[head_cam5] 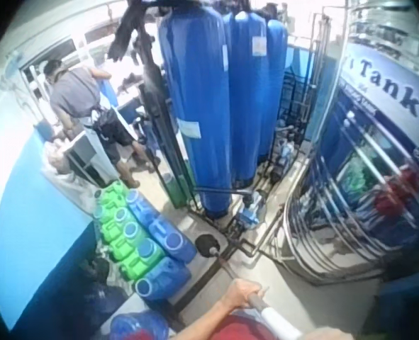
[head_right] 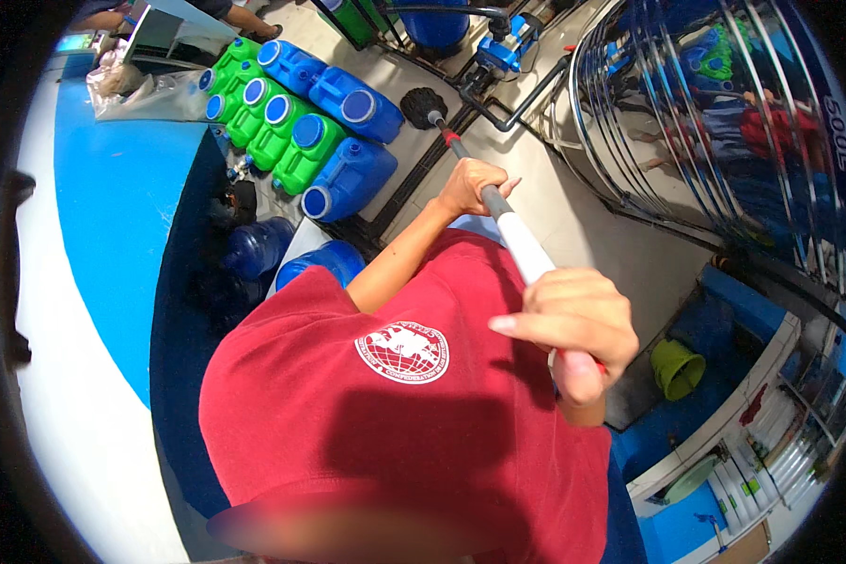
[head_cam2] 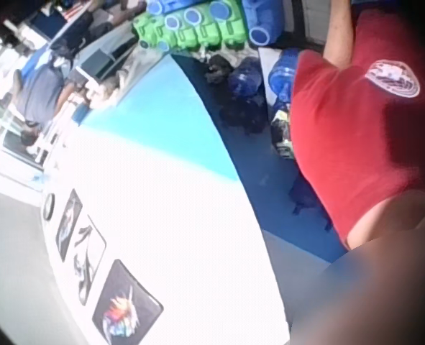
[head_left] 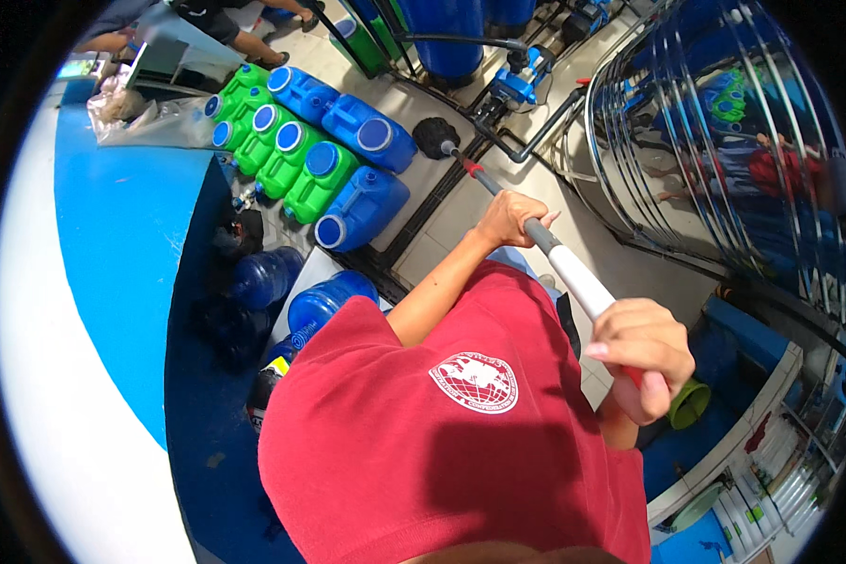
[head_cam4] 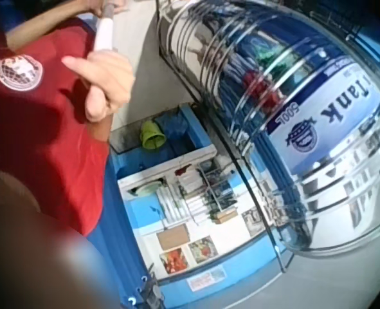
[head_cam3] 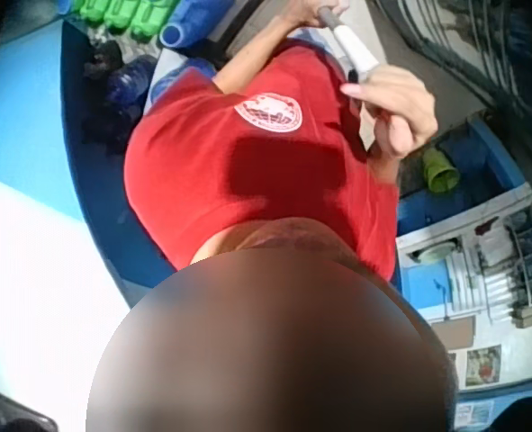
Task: The person mops the tiled floor using a mop, moving it back and forth across the area. The person navigates around stacked water jugs and a large stainless steel tank while continuing to mop.
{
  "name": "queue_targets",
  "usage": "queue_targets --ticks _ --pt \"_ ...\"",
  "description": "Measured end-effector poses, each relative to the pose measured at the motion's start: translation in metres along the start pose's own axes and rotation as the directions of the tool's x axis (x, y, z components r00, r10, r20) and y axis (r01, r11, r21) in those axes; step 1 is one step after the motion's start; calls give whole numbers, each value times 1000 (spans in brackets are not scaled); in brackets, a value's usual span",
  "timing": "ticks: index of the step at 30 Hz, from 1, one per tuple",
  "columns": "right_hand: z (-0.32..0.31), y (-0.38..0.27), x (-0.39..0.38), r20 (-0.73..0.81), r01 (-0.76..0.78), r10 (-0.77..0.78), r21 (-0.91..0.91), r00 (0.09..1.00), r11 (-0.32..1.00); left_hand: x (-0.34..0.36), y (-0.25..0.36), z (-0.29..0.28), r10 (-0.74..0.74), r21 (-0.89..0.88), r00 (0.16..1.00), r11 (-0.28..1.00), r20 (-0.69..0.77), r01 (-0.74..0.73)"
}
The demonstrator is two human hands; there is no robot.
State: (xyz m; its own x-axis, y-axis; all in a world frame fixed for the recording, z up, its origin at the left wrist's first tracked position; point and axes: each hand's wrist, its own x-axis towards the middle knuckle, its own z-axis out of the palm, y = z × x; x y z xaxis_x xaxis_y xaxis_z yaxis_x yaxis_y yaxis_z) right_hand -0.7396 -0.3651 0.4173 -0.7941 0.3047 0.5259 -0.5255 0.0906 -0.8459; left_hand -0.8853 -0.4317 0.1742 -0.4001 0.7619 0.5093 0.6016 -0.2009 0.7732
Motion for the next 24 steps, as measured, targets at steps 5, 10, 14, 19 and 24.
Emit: queue_targets --ticks 5,10,14,19,24 --pt "-14 24 -4 -105 42 -39 28 994 999 10 -29 2 -7 51 1000 999 30 5" --pt "-27 76 -23 -175 -81 81 3 981 997 10 -79 -7 -97 157 992 984 77 84" --pt "-22 122 -3 -299 -80 108 103 948 991 27 -116 -35 -243 310 955 933 168 183" --pt "-10 114 42 -245 -9 58 196 968 980 43 -109 -69 -245 279 967 936 75 215" --pt "9 131 54 -58 -53 60 115 997 992 29 -109 -93 -317 280 948 914 40 293"
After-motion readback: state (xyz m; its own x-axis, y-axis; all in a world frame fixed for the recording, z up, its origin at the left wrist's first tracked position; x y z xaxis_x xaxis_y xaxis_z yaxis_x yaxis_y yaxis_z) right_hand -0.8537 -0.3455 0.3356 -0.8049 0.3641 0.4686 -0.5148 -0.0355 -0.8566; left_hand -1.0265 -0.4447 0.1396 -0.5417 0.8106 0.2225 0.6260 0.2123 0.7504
